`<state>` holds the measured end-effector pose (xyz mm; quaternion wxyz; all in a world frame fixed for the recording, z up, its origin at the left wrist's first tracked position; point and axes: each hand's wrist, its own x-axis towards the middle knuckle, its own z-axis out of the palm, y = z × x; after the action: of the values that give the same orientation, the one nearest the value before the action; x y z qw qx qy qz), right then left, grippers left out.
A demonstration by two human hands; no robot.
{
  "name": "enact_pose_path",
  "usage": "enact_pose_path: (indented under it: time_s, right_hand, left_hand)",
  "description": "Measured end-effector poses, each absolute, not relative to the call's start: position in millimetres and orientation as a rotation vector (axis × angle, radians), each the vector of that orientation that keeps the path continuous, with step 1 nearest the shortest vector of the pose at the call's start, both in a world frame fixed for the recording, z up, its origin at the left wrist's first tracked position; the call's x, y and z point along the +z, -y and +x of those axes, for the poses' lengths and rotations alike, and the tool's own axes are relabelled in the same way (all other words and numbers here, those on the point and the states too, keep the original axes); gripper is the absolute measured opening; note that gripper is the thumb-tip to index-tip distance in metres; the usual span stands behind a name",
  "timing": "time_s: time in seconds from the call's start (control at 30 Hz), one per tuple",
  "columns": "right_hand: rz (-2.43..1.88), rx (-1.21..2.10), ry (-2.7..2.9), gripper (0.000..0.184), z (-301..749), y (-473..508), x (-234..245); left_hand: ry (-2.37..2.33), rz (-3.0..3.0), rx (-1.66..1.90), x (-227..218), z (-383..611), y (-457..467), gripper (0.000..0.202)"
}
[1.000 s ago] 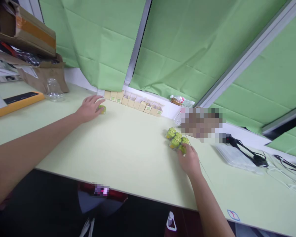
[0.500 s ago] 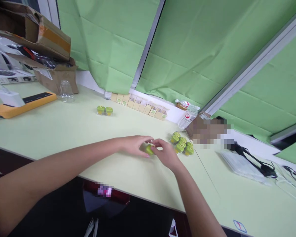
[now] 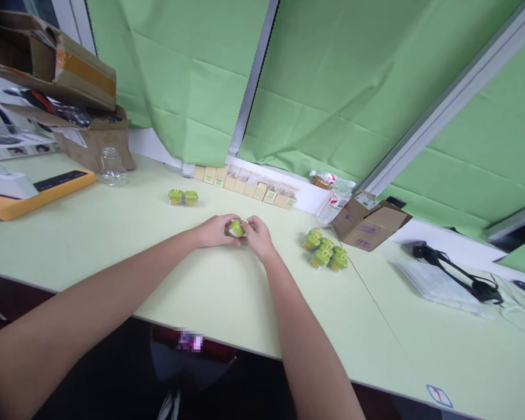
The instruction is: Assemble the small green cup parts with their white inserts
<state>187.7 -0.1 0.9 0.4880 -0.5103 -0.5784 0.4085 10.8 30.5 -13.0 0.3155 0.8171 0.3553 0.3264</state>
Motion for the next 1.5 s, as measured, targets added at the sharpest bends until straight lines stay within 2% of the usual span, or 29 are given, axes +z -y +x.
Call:
enact_pose_path:
  time_s: [0.1, 0.23, 0.33, 0.5, 0.63, 0.97, 1.2, 1.5]
  right_hand:
    - [-1.156, 1.071, 1.119, 0.021, 200, 6, 10]
    - [-1.160, 1.246, 0.809, 0.007, 211, 5, 16]
    - [-1.196, 1.377, 0.658, 0.009, 212, 2, 11]
    - [-1.086, 1.472, 0.832, 0.015, 209, 7, 4]
    - [-1.029, 1.521, 1.005, 0.023, 205, 12, 3]
    - [-1.029, 1.588, 1.127, 0.019, 201, 14, 0]
    - [-1.086, 1.549, 1.117, 0.016, 194, 17, 7]
    - [-1.134, 1.557, 1.242, 0.030, 194, 16, 2]
  left_hand:
    - [-0.982, 2.117, 0.843, -18, 11, -32, 0.079]
    - [-1.166, 2.170, 0.889, -26, 8, -41, 0.062]
    - [-1.272, 2.299, 0.985, -24, 5, -43, 0.057]
    - [-1.028, 2.516, 1.240, -5, 12, -21, 0.047]
    - [-0.786, 2.629, 1.179, 3, 21, -4, 0.051]
    - [-0.736, 2.573, 1.105, -1, 25, -3, 0.049]
    - [-0.634, 2.609, 1.099, 2, 26, -3, 0.057]
    - [-0.646, 2.558, 1.058, -1, 23, -4, 0.061]
